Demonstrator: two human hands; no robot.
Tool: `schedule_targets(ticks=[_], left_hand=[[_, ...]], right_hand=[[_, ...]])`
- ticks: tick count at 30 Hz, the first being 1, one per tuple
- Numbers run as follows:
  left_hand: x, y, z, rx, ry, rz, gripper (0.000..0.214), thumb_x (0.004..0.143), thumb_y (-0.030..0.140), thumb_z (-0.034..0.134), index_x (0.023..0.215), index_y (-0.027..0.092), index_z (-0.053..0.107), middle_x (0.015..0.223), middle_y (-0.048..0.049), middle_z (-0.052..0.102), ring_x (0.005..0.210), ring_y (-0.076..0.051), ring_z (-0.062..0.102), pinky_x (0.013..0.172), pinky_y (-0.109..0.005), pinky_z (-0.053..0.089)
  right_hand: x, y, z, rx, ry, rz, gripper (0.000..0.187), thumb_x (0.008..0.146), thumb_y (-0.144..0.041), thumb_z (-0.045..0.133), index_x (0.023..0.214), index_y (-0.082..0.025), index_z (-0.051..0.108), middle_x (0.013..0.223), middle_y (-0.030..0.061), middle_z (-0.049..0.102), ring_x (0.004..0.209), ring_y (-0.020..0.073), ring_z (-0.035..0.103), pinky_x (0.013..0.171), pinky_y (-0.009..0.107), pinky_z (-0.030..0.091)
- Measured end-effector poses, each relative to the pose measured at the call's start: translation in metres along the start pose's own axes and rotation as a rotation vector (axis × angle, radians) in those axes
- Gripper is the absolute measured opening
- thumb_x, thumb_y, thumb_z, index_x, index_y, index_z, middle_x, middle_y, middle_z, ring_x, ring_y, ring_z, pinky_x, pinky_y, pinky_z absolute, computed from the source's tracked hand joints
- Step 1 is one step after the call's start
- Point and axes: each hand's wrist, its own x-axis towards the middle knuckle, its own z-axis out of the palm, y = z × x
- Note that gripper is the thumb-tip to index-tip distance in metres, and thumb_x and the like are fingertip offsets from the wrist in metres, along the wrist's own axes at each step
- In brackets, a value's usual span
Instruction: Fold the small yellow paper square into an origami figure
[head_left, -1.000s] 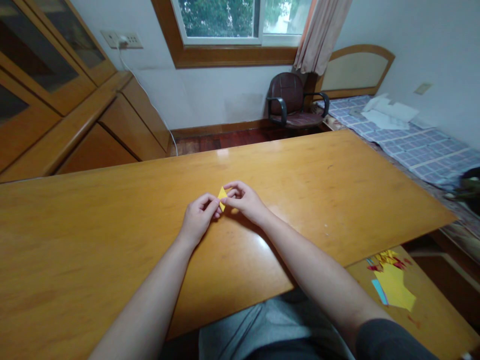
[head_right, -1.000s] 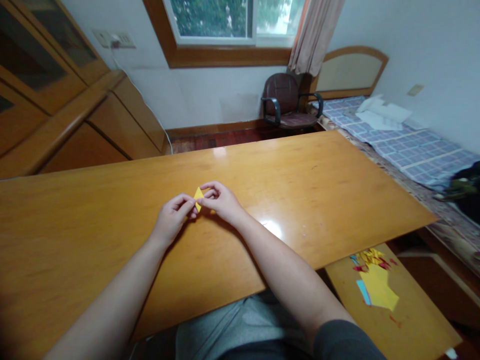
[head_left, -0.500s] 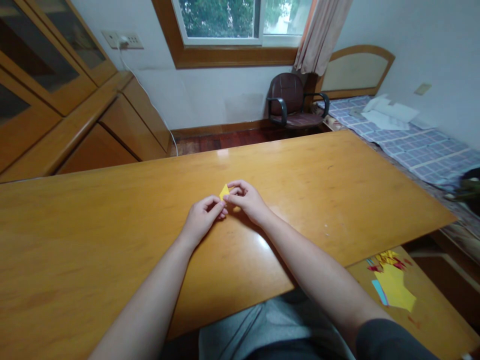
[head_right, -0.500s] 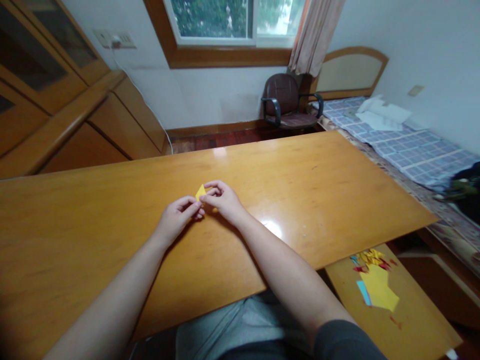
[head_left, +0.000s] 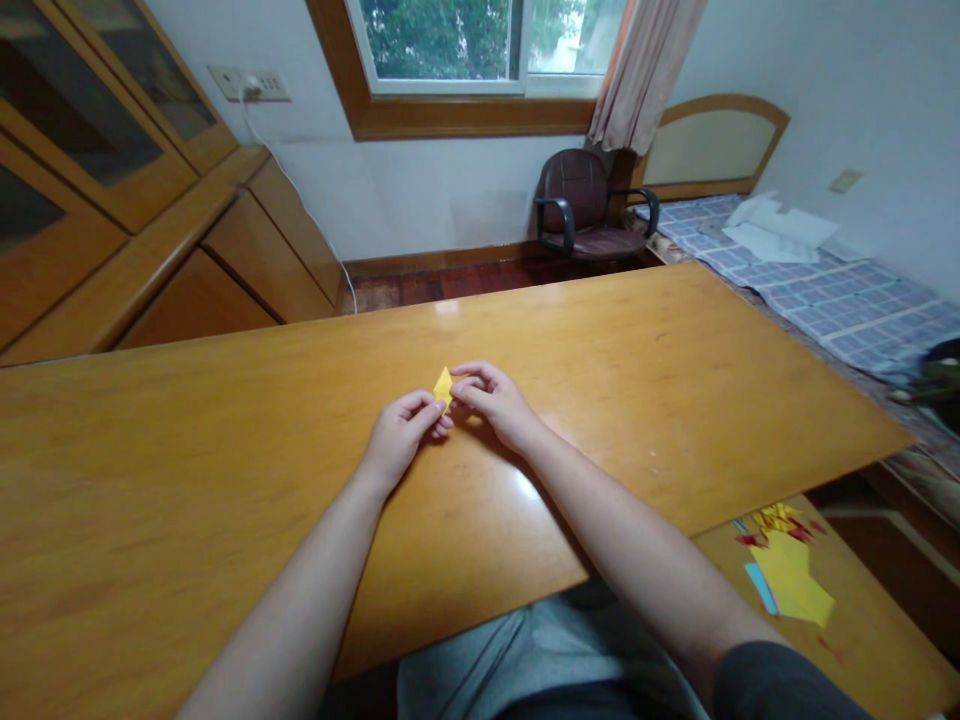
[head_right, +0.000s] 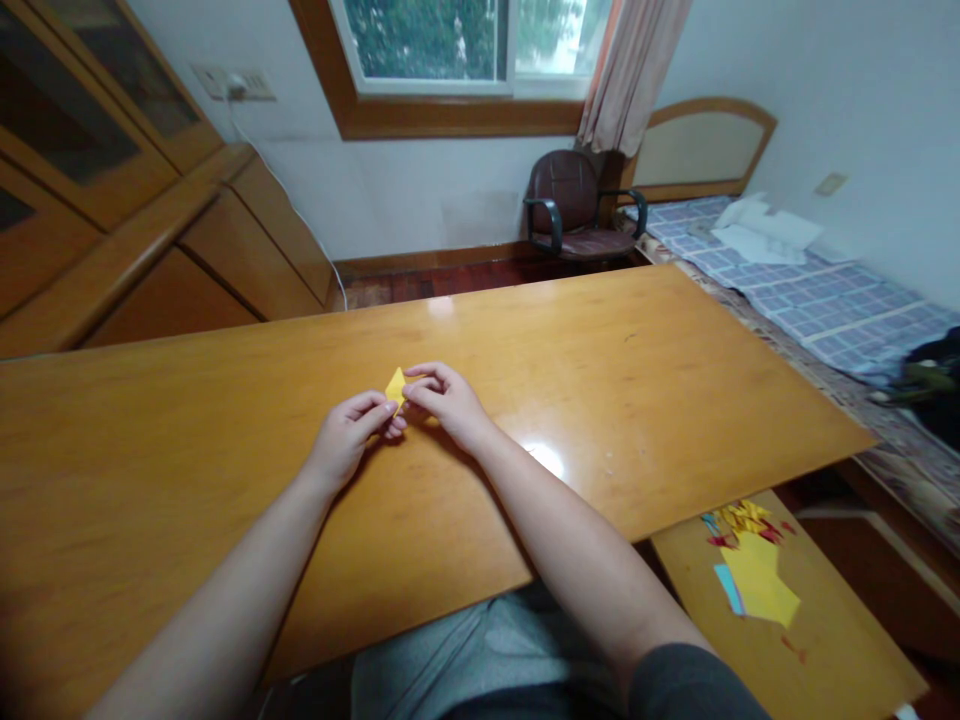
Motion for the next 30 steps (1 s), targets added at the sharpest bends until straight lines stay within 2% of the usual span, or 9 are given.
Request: schedule_targets(ticks=[18,26,30], left_hand=[[-0.0018,0.0044,0.0023,0.063,-0.043,0.005,0.023,0.078,0.036,0.064,0.068,0.016,0.064,0.063,-0.003,0.068,0.058,-0.013,0.061,0.059,-0.023,0.048],[-0.0037,0.001,0.0009,0.222,0.037,0.106,0.022,0.082,0.038,0.061,0.074,0.017,0.061,0.062,0.0004,0.063,0.06,-0.013,0.059,0.06,-0.022,0.047],[-0.0033,-0.0007,-0.0005,0.234,0.035,0.118,0.022,0.082,0.036,0.06,0.071,0.018,0.059,0.061,0.0007,0.063,0.058,-0.013,0.058,0.059,-0.022,0.046]], right_hand=[[0.0013,0.004,-0.0001,-0.067,-0.011,-0.028,0.039,0.067,-0.027,0.078,0.099,-0.019,0.058,0.07,-0.0057,0.062,0.062,0.0088,0.056,0.065,0.023,0.043],[0.0009,0.0022,0.0,-0.121,-0.022,-0.013,0.037,0.066,-0.028,0.077,0.096,-0.019,0.057,0.07,-0.0057,0.061,0.059,0.0084,0.054,0.061,0.023,0.042],[0.0013,0.0026,0.0001,-0.167,-0.019,-0.011,0.036,0.066,-0.029,0.077,0.093,-0.019,0.056,0.069,-0.006,0.059,0.06,0.0082,0.053,0.06,0.022,0.041]])
